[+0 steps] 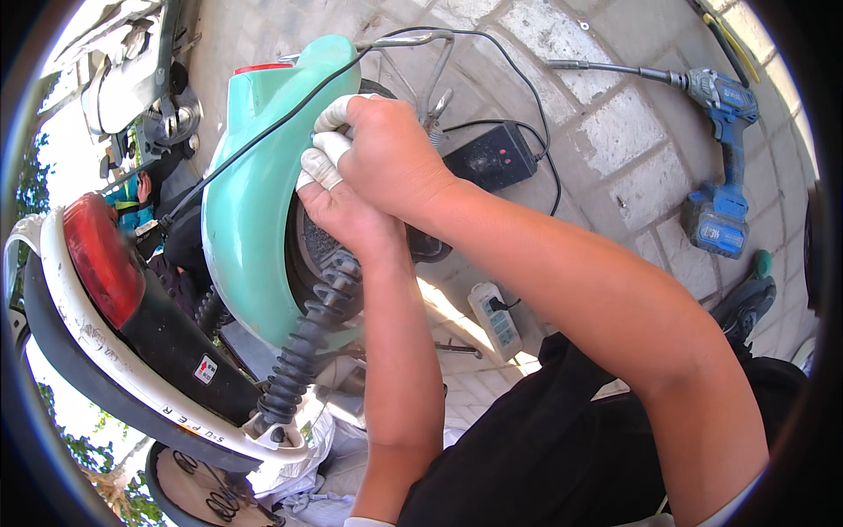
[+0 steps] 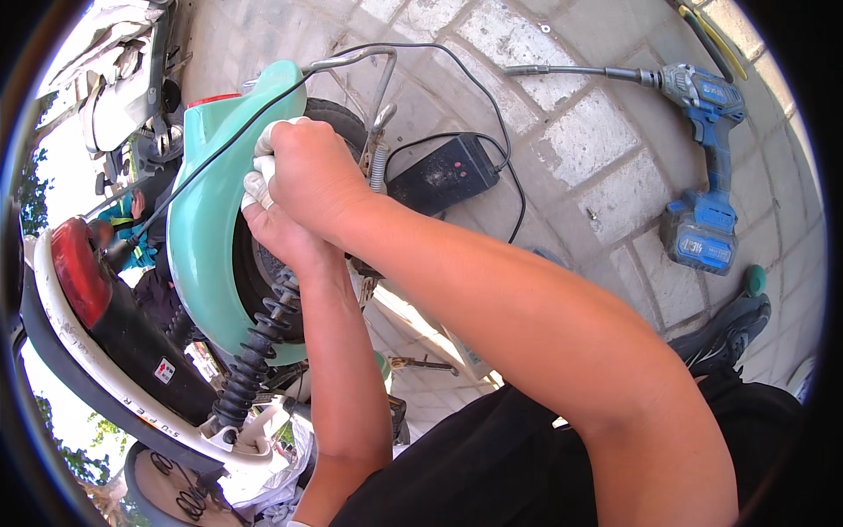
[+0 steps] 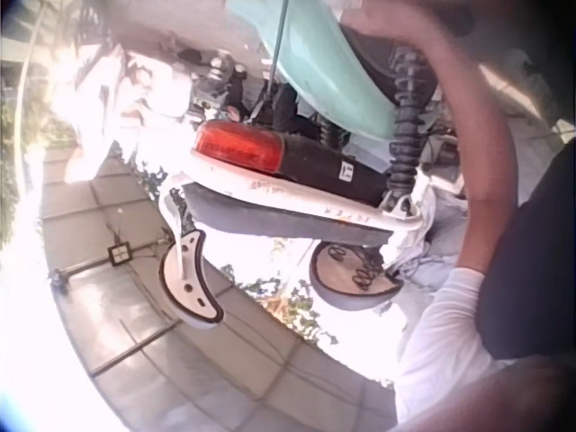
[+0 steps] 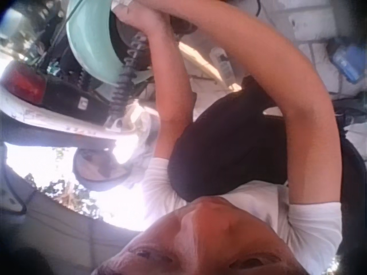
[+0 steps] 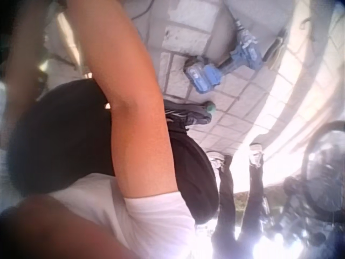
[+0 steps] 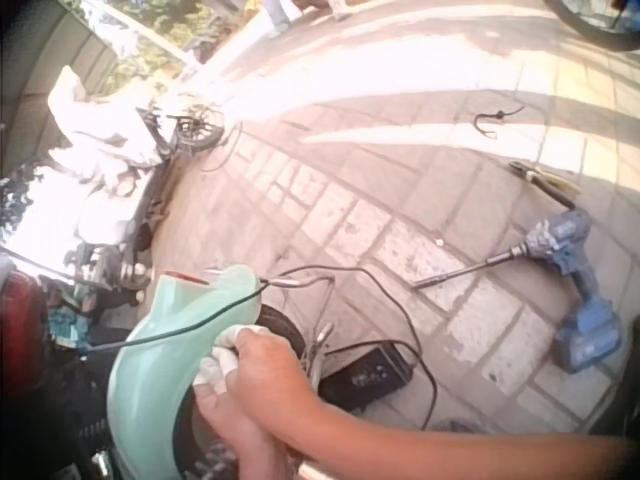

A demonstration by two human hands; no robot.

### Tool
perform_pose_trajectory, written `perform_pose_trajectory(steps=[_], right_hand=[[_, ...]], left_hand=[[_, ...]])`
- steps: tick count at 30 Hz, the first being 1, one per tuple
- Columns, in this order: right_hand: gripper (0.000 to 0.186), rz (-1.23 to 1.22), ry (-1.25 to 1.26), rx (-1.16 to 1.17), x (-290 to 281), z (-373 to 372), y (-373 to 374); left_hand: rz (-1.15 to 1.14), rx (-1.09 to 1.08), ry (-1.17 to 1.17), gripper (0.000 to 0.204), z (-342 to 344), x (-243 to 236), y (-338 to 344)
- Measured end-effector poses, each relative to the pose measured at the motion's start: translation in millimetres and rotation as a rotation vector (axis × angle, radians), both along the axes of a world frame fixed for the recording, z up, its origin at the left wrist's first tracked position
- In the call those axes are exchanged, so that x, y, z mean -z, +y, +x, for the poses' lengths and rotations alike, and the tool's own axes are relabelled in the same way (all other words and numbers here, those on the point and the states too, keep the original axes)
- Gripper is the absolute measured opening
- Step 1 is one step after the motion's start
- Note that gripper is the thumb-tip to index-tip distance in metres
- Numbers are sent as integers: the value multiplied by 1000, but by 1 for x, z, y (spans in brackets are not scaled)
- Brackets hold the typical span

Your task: The person retrieves a cordless impact wrench from a cluttered workshop and uses it to remove and reinstall bolts on the rear suspension of a light green scooter. They also use pliers and a screwdriver to adjust components near the rear wheel and fender.

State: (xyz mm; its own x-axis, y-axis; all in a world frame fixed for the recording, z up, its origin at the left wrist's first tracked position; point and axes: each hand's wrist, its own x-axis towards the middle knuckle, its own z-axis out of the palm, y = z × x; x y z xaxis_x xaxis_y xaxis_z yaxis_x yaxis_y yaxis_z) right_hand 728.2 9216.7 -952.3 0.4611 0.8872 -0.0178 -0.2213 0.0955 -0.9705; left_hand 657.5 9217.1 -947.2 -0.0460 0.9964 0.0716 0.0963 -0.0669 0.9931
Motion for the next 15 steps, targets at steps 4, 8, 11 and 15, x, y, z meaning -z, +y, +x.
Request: perform_pose_trajectory(steps=[4, 8, 11, 15], right_hand=[[14, -84, 191, -153, -8, 3, -1], [13, -180, 542, -322, -10, 18, 6], [10, -280, 675, -439, -12, 32, 17], [12, -333, 547, -529, -28, 47, 20]], left_hand=[[8, -48, 77, 30, -3, -4, -1], [44, -102, 149, 30, 2, -9, 0], [37, -100, 178, 29, 5, -11, -2], [110, -61, 233, 32, 3, -11, 1]])
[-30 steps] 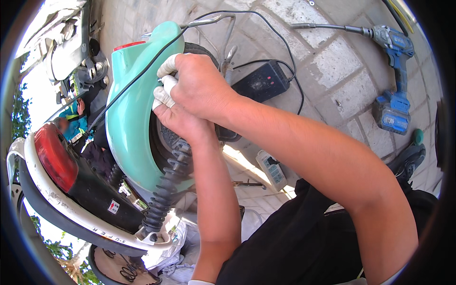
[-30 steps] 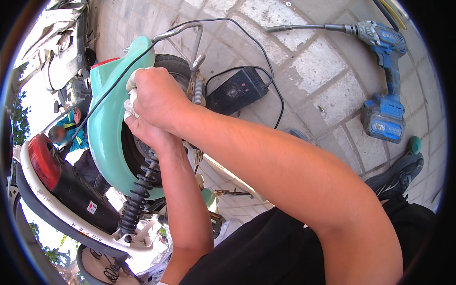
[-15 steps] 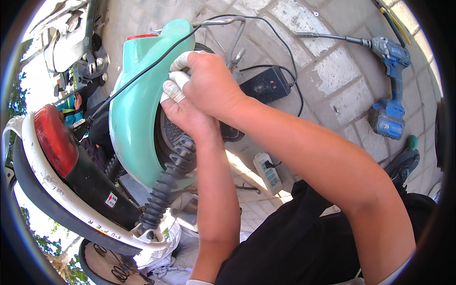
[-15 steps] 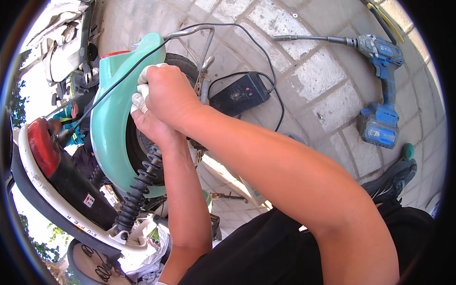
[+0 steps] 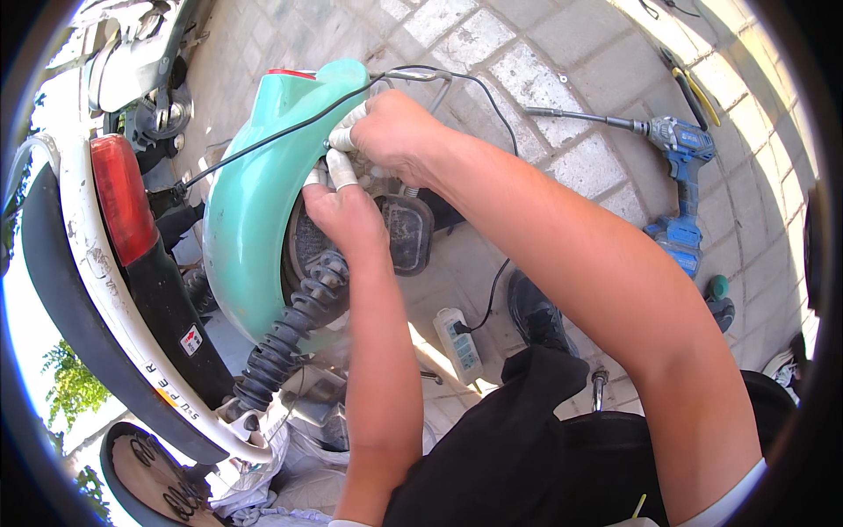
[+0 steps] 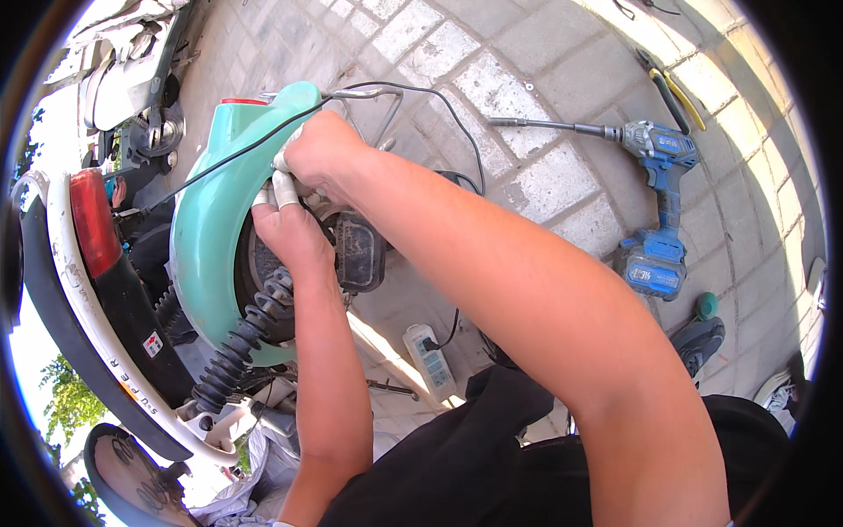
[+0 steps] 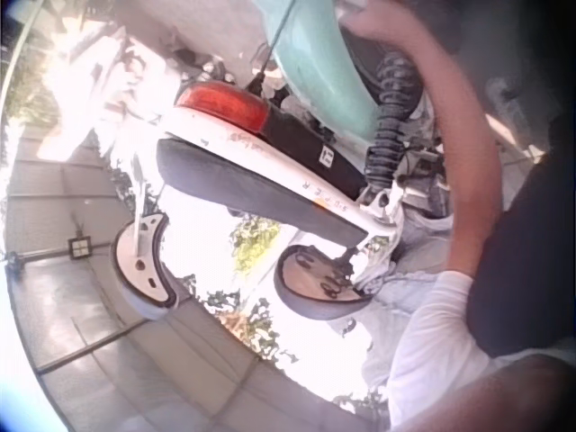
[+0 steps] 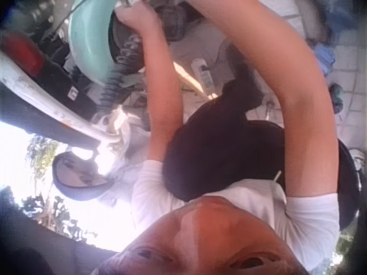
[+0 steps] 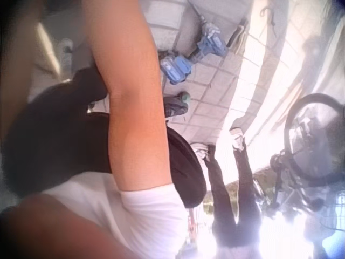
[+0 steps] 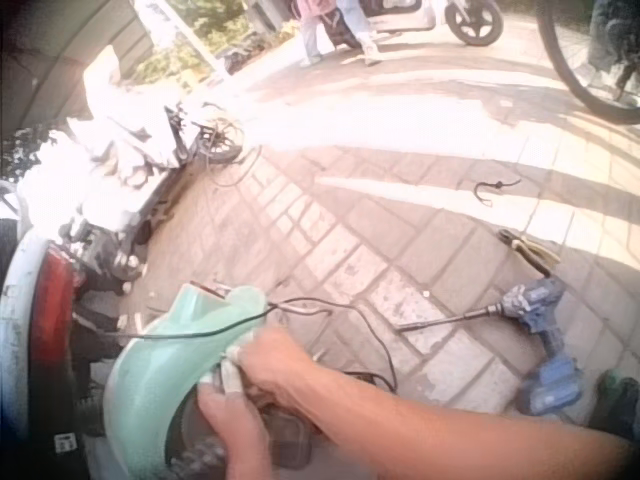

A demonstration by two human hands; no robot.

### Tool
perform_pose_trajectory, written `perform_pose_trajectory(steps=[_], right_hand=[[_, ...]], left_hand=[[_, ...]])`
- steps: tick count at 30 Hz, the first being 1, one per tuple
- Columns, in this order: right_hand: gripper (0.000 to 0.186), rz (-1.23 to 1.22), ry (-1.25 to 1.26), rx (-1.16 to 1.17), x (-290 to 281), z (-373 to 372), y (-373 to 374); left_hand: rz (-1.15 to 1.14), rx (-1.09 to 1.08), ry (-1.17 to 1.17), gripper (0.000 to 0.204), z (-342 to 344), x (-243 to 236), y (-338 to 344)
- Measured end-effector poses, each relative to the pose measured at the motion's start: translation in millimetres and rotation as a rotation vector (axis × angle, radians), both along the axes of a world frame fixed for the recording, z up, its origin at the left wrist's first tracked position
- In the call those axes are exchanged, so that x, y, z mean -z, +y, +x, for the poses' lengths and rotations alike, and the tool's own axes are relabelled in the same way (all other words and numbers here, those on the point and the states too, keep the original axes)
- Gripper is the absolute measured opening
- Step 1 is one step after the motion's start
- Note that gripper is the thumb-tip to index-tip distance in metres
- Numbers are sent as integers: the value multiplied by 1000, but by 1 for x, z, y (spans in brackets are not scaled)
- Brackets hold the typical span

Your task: The person retrieves a cordless impact wrench from a cluttered workshop and uses it to remove and reinstall bolts on the rear suspension of a light green scooter. They also use pliers and a screwdriver to adjust components near the rear wheel and fender.

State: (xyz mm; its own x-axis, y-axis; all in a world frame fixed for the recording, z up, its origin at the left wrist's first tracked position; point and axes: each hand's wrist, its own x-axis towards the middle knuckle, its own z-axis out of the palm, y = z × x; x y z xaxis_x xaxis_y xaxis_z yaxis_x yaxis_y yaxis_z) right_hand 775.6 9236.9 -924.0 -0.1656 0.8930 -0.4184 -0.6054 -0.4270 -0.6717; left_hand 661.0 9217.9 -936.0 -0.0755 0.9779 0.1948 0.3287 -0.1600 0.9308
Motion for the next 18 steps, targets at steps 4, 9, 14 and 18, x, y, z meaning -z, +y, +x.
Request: perform_pose_trajectory(steps=[4, 9, 14, 18], right_hand=[[22, 66, -140, -24, -31, 19, -17], [40, 86, -593, -282, -2, 99, -76], [40, -122, -702, -822, 11, 253, -213], [42, -849, -866, -1289, 35, 327, -335]], left_hand=[[76, -97, 59, 24, -14, 17, 16], [-27, -170, 73, 21, -26, 22, 23], [-5, -156, 23, 20, -19, 24, 22], [36, -155, -19, 21, -7, 33, 24]])
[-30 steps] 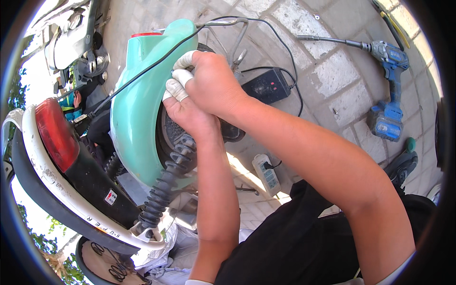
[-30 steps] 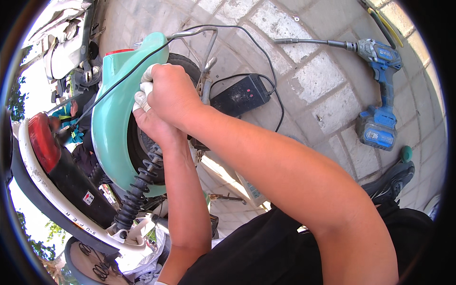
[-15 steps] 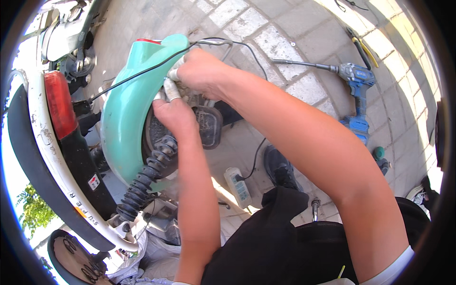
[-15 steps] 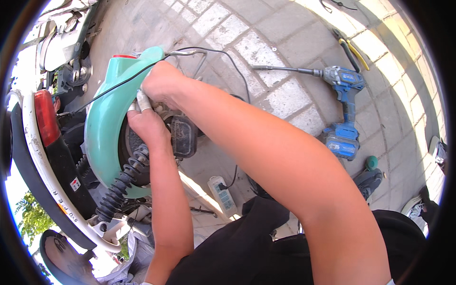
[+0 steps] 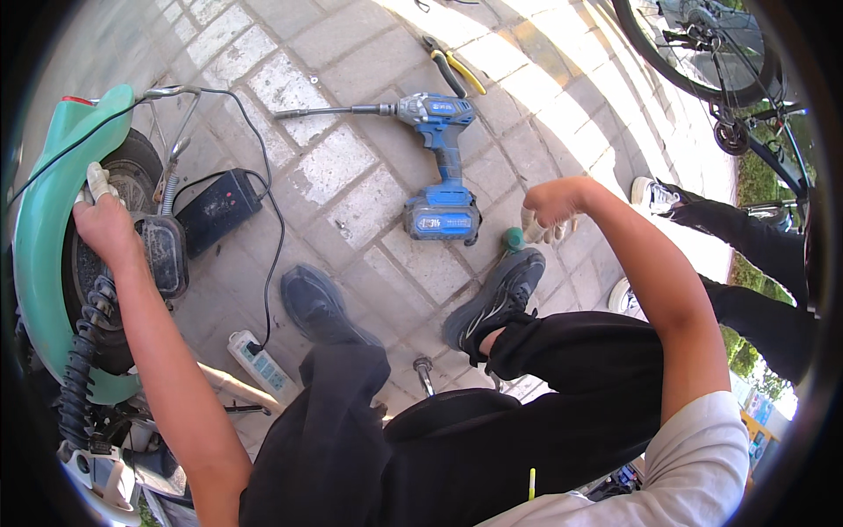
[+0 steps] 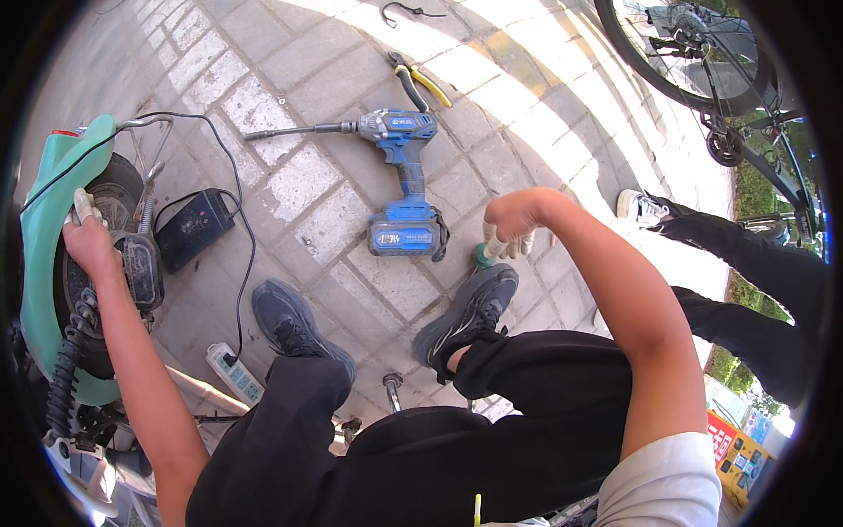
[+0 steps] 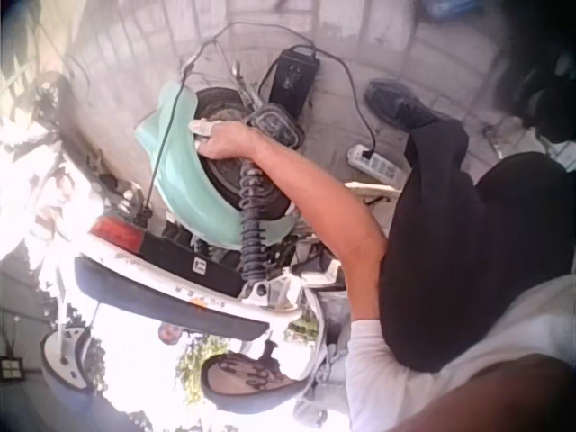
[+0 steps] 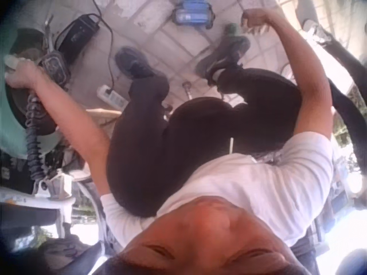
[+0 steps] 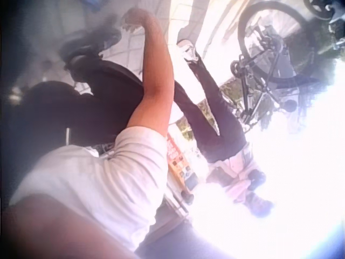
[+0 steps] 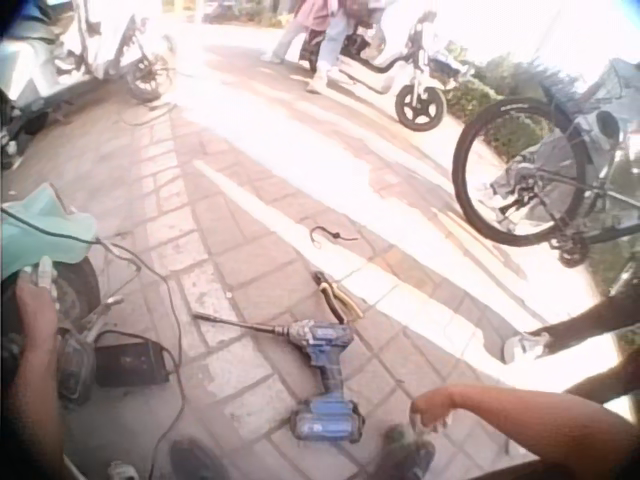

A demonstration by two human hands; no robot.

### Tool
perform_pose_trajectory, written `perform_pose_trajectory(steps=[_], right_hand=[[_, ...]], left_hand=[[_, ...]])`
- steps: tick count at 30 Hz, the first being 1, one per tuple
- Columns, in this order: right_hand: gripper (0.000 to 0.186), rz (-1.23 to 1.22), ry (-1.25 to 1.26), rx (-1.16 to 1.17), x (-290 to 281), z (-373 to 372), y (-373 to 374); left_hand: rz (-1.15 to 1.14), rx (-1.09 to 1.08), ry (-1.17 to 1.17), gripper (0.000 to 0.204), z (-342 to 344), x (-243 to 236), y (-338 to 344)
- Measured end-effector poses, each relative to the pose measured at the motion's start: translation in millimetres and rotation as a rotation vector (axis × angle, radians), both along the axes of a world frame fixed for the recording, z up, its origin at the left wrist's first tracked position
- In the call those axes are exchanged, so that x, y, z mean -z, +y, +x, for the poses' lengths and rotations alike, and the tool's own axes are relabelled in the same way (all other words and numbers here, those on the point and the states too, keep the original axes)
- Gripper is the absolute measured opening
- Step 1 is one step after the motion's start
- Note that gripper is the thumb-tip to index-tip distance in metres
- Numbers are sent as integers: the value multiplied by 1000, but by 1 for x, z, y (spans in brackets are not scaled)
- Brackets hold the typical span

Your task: The person retrieves a cordless impact wrench from a cluttered workshop and uses it to remove and reinstall bolts on the rear suspension of a light green scooter. They also use pliers and a screwdriver to adjust components near the rear wheel and fender.

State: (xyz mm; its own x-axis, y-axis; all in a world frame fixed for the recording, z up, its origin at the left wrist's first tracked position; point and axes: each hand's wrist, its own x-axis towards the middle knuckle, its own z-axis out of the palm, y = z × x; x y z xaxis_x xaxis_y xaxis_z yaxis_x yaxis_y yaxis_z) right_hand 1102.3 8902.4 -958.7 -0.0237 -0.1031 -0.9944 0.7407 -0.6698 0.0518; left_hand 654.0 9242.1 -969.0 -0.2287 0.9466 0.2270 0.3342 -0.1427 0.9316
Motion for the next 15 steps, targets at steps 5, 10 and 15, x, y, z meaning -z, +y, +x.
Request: perform_pose_trajectory(steps=[5, 10, 15], right_hand=[[74, 533, -337, -24, 102, 6, -129], [62, 606, -473, 120, 128, -29, -161], [51, 446, 66, 215, 8, -65, -34]], left_hand=[[-122, -29, 39, 23, -13, -1, -3], [-28, -8, 47, 28, -5, 0, 1], [-34, 59, -87, 28, 2, -8, -9]])
